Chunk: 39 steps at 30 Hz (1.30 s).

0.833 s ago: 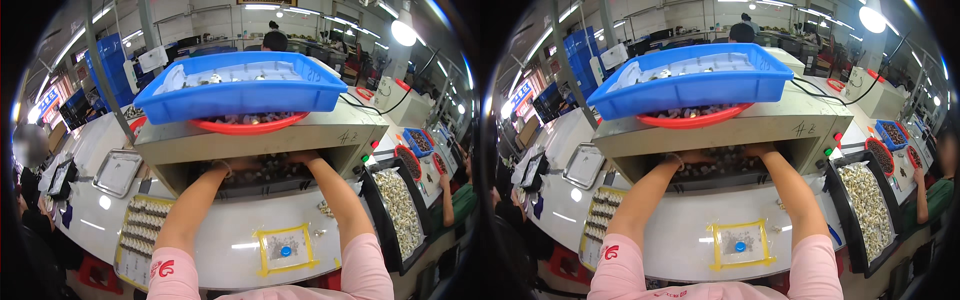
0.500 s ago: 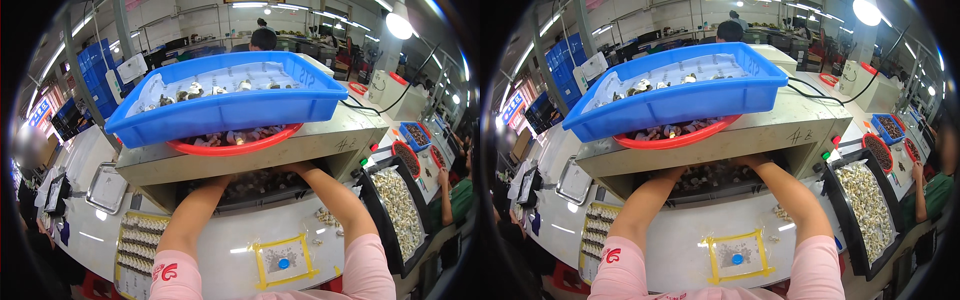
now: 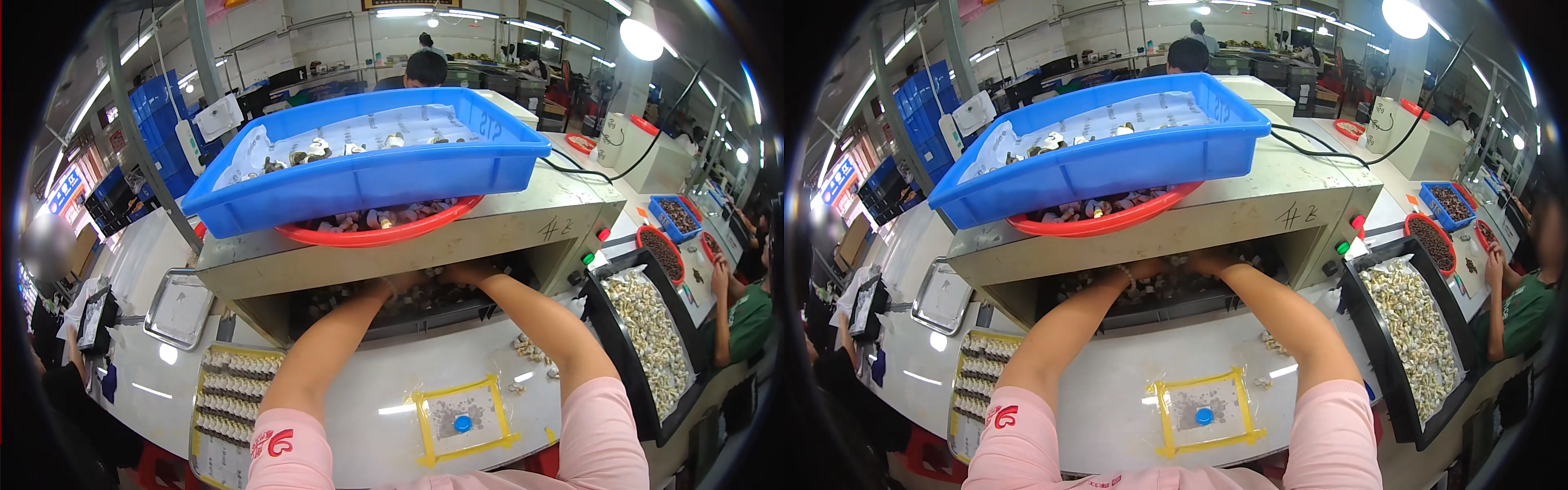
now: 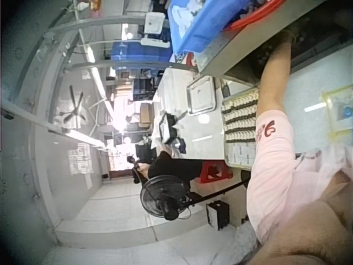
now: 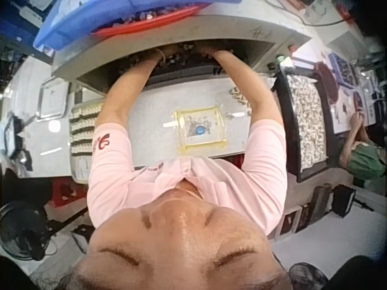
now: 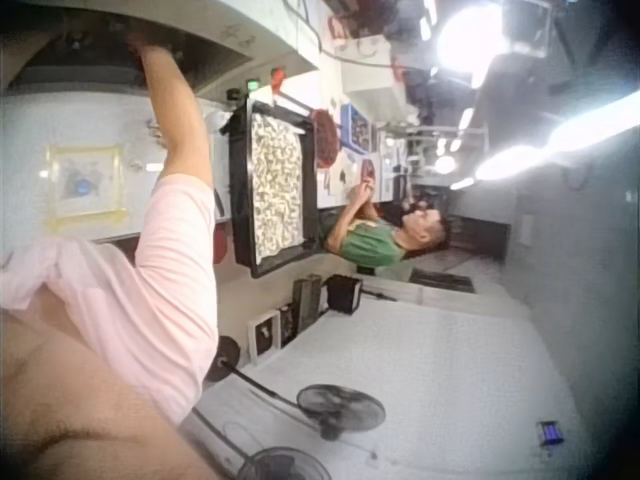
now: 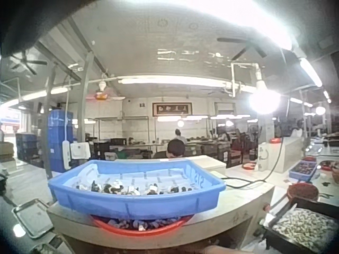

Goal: The person assembles small parts by dipping them in adhesive, joining the components together by hand, and arranging the assembled pieces in rows on a tray.

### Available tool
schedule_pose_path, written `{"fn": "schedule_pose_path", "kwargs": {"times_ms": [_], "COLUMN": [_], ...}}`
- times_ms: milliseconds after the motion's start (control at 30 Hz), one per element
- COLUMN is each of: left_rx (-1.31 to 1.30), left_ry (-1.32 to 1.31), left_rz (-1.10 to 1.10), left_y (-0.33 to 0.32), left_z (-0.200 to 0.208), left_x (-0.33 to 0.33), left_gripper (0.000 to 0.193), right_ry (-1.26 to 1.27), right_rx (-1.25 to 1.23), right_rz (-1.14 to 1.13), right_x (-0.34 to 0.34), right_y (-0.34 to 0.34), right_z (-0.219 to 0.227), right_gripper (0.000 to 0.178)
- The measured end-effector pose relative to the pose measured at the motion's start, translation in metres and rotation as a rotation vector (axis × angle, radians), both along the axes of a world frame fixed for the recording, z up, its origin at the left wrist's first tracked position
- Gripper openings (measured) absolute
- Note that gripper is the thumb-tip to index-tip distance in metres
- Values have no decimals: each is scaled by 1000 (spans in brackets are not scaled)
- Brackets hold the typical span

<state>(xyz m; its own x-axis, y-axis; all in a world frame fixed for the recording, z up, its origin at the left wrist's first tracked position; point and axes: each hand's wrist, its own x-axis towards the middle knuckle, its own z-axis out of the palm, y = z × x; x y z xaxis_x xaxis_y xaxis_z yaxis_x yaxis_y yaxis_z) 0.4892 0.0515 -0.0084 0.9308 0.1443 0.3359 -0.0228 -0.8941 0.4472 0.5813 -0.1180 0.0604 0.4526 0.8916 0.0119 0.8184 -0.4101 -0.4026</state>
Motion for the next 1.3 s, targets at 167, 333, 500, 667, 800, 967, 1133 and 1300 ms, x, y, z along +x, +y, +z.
{"fn": "schedule_pose_path", "kwargs": {"times_ms": [167, 333, 500, 667, 800, 967, 1133, 1300], "left_rx": [-85, -133, -193, -250, -12, 192, -53, -141], "left_ry": [124, 225, 348, 505, 568, 530, 477, 573], "left_rz": [-8, 21, 31, -261, -378, -263, -241, -129], "left_y": [-4, -32, -21, -35, -34, -19, -22, -45], "left_z": [13, 43, 51, 88, 96, 56, 57, 89], "left_x": [-2, -2, -32, -38, -38, -29, -42, -46], "left_gripper": [65, 63, 59, 55, 72, 71, 68, 68], "right_ry": [-16, 134, 313, 219, 90, 68, 181, 123], "right_rx": [294, 296, -212, -167, -247, -263, -129, -78], "right_rz": [50, 116, 7, 194, 284, 314, 258, 275], "right_x": [-1, 14, -27, -10, 14, -6, -4, 4], "right_y": [-3, -4, -6, -25, -34, -14, -18, -18], "right_z": [-10, -10, 39, 34, 7, 3, -5, -15], "right_gripper": [64, 61, 59, 68, 70, 78, 71, 67]}}
